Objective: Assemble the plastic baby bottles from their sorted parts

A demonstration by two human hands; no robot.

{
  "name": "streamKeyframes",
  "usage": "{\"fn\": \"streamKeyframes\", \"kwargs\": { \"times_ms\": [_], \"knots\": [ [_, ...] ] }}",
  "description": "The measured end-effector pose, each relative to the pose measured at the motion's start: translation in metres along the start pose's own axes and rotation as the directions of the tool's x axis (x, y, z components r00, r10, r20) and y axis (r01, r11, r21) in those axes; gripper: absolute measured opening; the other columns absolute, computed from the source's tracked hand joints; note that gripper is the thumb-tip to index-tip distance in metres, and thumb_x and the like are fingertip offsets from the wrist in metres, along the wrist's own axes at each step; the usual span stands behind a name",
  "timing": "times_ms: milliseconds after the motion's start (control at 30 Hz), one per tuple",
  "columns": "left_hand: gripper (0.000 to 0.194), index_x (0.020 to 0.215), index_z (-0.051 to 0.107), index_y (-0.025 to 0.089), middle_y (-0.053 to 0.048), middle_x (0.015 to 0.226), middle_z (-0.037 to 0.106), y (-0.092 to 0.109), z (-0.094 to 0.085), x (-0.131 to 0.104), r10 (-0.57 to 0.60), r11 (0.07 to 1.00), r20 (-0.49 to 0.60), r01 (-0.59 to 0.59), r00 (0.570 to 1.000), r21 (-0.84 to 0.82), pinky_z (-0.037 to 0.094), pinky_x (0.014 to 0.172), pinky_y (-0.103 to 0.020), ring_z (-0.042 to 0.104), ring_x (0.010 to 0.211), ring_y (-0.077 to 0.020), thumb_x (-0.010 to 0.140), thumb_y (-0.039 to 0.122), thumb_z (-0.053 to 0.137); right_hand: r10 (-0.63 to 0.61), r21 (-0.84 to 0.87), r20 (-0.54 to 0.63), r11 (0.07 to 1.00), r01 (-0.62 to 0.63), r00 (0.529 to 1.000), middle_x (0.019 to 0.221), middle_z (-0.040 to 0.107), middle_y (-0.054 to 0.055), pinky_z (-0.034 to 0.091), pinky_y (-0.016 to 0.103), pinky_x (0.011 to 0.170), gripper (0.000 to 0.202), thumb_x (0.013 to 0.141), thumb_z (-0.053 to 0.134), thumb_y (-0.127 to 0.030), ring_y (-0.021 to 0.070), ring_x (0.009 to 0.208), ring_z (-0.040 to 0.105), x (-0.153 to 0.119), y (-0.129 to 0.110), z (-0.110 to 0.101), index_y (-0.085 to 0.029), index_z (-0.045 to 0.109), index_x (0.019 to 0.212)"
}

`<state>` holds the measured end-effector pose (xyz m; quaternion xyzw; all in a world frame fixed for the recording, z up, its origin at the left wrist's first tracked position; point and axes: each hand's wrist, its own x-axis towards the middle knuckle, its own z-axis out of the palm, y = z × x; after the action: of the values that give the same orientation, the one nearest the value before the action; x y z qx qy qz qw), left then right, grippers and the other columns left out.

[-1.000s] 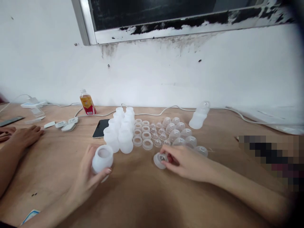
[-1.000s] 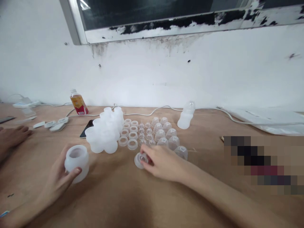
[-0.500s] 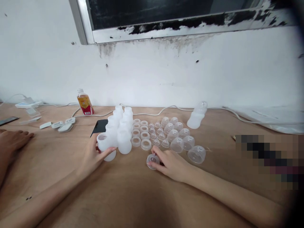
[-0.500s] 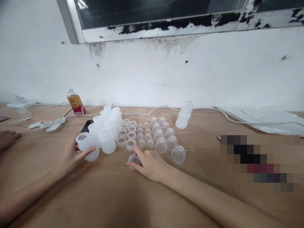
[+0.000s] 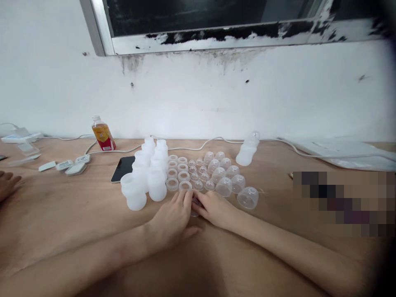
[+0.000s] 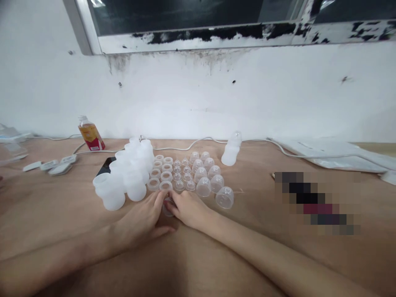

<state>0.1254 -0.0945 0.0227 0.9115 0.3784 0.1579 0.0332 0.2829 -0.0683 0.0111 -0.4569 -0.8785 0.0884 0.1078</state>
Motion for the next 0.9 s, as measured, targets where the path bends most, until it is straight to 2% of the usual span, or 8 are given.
{"fn": "streamKeyframes", "kwargs": {
  "times_ms": [67, 167, 333, 467, 567, 700, 900],
  "knots": [
    [0.04, 0.104, 0.033, 0.011, -0.013, 0.099, 0.053, -0.002, 0.01, 0.013, -0.068, 0.997, 0.054, 0.07, 0.996, -0.025, 0.047, 0.072, -0.035, 0.053, 0.091, -0.0241, 0.073, 0.028, 0.053, 0.031, 0.009, -0.01, 0.999, -0.031, 0.999, 0.068, 0.061, 0.008, 0.032, 0.021, 0.048, 0.024, 0.086, 0.032, -0.028, 0.0164, 0.058, 0.057, 0.0, 0.001, 0.001, -0.014, 0.05, 0.092],
    [0.027, 0.098, 0.033, 0.014, -0.011, 0.095, 0.055, -0.007, 0.013, 0.019, -0.096, 0.993, 0.056, 0.099, 0.994, -0.066, 0.046, 0.07, -0.032, 0.055, 0.087, -0.0214, 0.078, 0.024, 0.048, 0.049, 0.053, -0.016, 0.997, -0.048, 0.999, 0.071, 0.061, 0.009, 0.034, 0.022, 0.05, 0.026, 0.087, 0.028, -0.026, 0.0169, 0.06, 0.057, 0.0, 0.005, 0.001, -0.013, 0.048, 0.1],
    [0.029, 0.102, 0.031, 0.015, -0.01, 0.1, 0.053, -0.01, 0.009, 0.014, -0.094, 0.992, 0.056, 0.098, 0.994, -0.074, 0.046, 0.07, -0.031, 0.054, 0.089, -0.0204, 0.079, 0.025, 0.046, 0.016, 0.178, -0.063, 0.984, -0.005, 0.998, 0.072, 0.059, 0.005, 0.035, 0.022, 0.054, 0.022, 0.088, 0.026, -0.025, 0.0143, 0.064, 0.055, -0.009, 0.012, -0.001, -0.016, 0.046, 0.09],
    [0.026, 0.104, 0.035, 0.015, -0.009, 0.098, 0.053, -0.01, 0.013, 0.012, -0.083, 0.996, 0.052, 0.081, 0.995, 0.036, 0.046, 0.073, -0.033, 0.053, 0.089, -0.0209, 0.081, 0.024, 0.043, 0.187, 0.108, -0.15, 0.979, -0.172, 0.971, 0.06, 0.053, 0.0, 0.032, 0.023, 0.05, 0.017, 0.085, 0.033, -0.03, 0.013, 0.052, 0.05, -0.02, 0.015, 0.002, -0.018, 0.044, 0.084],
    [0.016, 0.097, 0.043, 0.016, -0.01, 0.101, 0.052, -0.008, 0.02, 0.01, -0.034, 0.987, 0.007, 0.032, 0.999, 0.159, 0.045, 0.074, -0.035, 0.051, 0.092, -0.0222, 0.083, 0.021, 0.037, 0.229, 0.045, -0.169, 0.973, -0.225, 0.959, 0.06, 0.054, 0.0, 0.031, 0.022, 0.048, 0.017, 0.081, 0.04, -0.029, 0.0138, 0.05, 0.051, -0.023, 0.015, 0.006, -0.016, 0.045, 0.09],
    [0.02, 0.099, 0.045, 0.012, -0.018, 0.118, 0.041, -0.005, 0.027, 0.008, -0.014, 0.959, -0.103, 0.042, 0.995, 0.279, 0.044, 0.074, -0.04, 0.046, 0.103, -0.0282, 0.083, 0.019, 0.035, 0.2, 0.011, -0.204, 0.979, -0.202, 0.958, 0.067, 0.059, 0.004, 0.037, 0.025, 0.054, 0.024, 0.083, 0.035, -0.026, 0.017, 0.06, 0.056, -0.022, 0.013, 0.008, -0.014, 0.045, 0.101],
    [0.029, 0.106, 0.043, 0.007, -0.019, 0.12, 0.041, -0.007, 0.028, 0.008, -0.019, 0.956, -0.098, 0.047, 0.995, 0.29, 0.043, 0.078, -0.04, 0.042, 0.107, -0.0305, 0.081, 0.021, 0.038, 0.186, -0.014, -0.212, 0.981, -0.194, 0.959, 0.071, 0.06, 0.007, 0.041, 0.029, 0.057, 0.034, 0.084, 0.033, -0.026, 0.0194, 0.062, 0.058, -0.018, 0.017, 0.011, -0.011, 0.043, 0.112]
  ]
}}
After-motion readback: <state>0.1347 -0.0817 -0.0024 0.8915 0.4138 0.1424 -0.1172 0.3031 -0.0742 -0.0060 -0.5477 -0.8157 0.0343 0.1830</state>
